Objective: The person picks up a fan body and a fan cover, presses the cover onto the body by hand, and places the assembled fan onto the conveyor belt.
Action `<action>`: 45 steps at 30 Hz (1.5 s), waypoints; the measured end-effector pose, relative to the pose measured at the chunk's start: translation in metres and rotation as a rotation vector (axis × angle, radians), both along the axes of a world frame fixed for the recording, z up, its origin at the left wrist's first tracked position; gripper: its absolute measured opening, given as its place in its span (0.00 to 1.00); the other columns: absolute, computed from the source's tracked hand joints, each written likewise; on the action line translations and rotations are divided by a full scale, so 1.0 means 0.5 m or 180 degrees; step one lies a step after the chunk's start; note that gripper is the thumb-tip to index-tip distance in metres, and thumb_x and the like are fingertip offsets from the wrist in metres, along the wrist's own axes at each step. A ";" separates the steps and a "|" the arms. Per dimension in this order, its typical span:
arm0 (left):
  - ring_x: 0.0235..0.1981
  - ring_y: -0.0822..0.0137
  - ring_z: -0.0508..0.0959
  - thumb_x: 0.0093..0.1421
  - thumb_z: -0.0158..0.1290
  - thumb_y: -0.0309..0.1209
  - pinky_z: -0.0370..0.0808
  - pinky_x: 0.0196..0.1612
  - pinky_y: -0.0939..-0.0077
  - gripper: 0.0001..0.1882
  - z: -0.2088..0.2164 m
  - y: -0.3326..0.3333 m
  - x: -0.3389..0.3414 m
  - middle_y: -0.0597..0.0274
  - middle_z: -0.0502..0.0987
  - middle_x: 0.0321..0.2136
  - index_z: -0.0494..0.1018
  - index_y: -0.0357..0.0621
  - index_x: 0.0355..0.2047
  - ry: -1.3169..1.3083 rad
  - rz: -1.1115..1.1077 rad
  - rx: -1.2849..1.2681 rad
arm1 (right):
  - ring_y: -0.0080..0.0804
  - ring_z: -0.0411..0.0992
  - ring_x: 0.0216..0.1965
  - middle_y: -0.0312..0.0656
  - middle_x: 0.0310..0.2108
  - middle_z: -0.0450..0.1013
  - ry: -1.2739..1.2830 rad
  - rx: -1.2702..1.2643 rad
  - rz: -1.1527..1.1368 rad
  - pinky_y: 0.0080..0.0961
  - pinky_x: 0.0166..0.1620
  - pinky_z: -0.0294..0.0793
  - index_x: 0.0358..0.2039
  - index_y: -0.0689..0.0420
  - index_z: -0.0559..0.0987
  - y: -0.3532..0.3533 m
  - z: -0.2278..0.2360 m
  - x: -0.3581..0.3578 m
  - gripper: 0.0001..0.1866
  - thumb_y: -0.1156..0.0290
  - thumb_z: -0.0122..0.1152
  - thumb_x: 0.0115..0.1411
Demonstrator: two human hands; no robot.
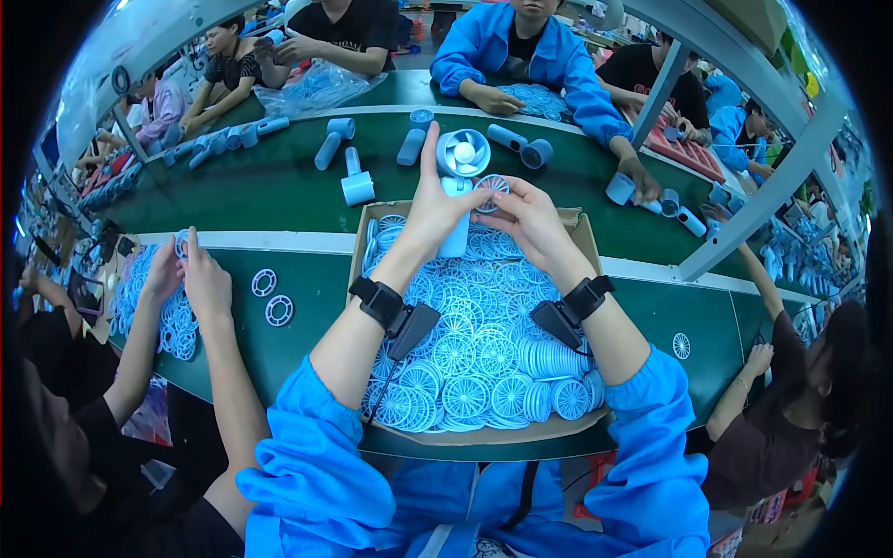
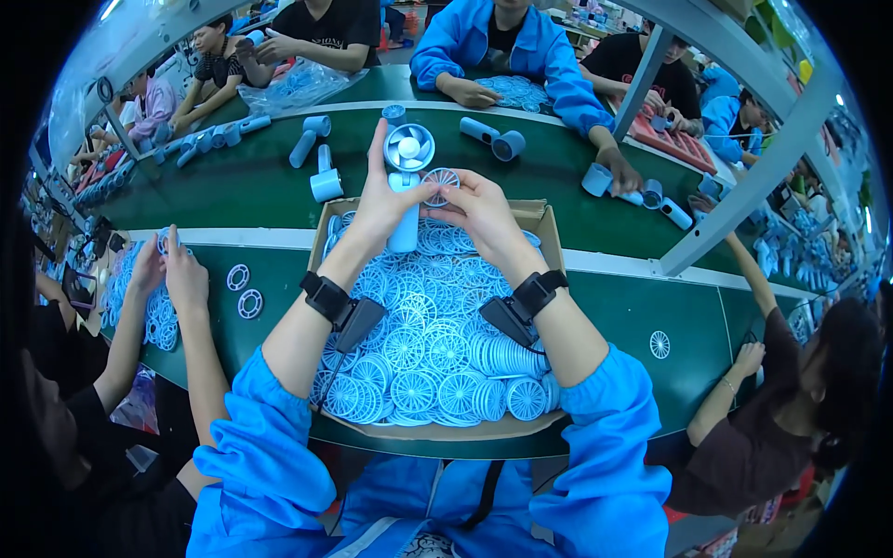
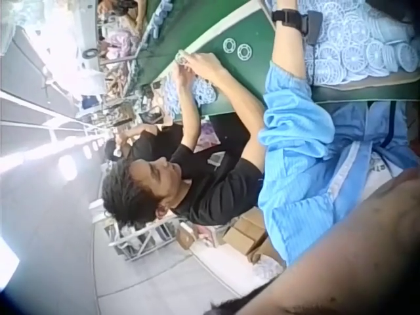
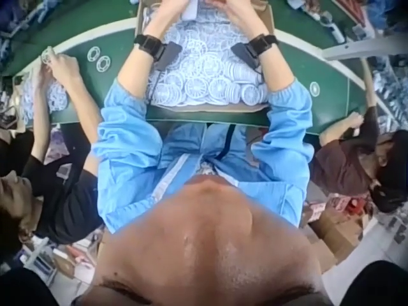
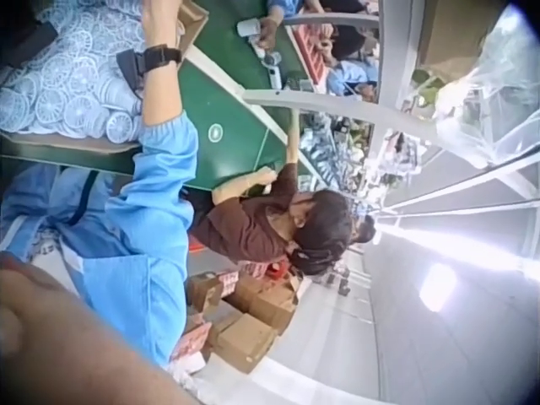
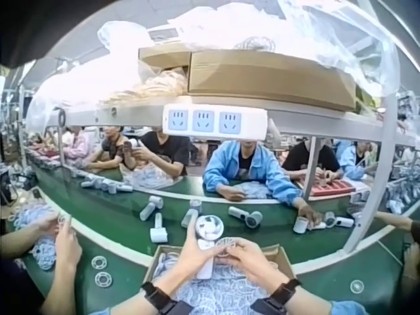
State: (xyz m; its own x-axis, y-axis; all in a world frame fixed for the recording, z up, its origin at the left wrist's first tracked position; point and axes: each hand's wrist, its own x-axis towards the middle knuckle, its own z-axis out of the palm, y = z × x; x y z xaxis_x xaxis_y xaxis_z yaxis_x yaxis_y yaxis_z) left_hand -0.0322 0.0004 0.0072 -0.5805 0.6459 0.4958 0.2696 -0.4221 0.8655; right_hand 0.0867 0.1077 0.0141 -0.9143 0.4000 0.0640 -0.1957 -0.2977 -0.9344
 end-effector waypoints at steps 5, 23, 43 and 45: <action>0.43 0.66 0.75 0.48 0.58 0.17 0.78 0.32 0.79 0.56 0.032 -0.016 0.020 0.51 0.64 0.53 0.32 0.56 0.68 -0.0356 -0.0377 -0.0160 | 0.32 0.74 0.44 0.45 0.43 0.72 0.0274 0.0066 -0.0237 0.30 0.48 0.77 0.47 0.64 0.69 0.011 -0.009 0.006 0.12 0.76 0.48 0.64; 0.41 0.67 0.76 0.50 0.58 0.19 0.77 0.29 0.80 0.50 0.032 -0.015 0.032 0.55 0.67 0.48 0.39 0.58 0.66 -0.0269 0.0151 -0.0013 | 0.31 0.73 0.37 0.42 0.47 0.67 0.0632 0.4133 -0.2083 0.23 0.36 0.77 0.42 0.57 0.75 -0.009 -0.017 0.007 0.15 0.78 0.62 0.53; 0.27 0.69 0.78 0.55 0.49 0.17 0.77 0.23 0.79 0.43 -0.002 0.001 0.044 0.51 0.69 0.44 0.41 0.56 0.66 -0.0292 -0.0294 -0.0990 | 0.42 0.69 0.49 0.46 0.47 0.71 0.0744 0.4337 -0.2149 0.33 0.50 0.70 0.43 0.59 0.79 -0.003 -0.008 0.008 0.21 0.71 0.69 0.46; 0.27 0.69 0.78 0.55 0.49 0.17 0.77 0.23 0.79 0.43 -0.001 -0.003 0.040 0.50 0.69 0.44 0.41 0.57 0.66 -0.0229 -0.0333 -0.0999 | 0.42 0.69 0.49 0.46 0.47 0.71 0.0759 0.4303 -0.2086 0.33 0.50 0.70 0.43 0.59 0.79 -0.004 -0.003 0.012 0.21 0.71 0.69 0.47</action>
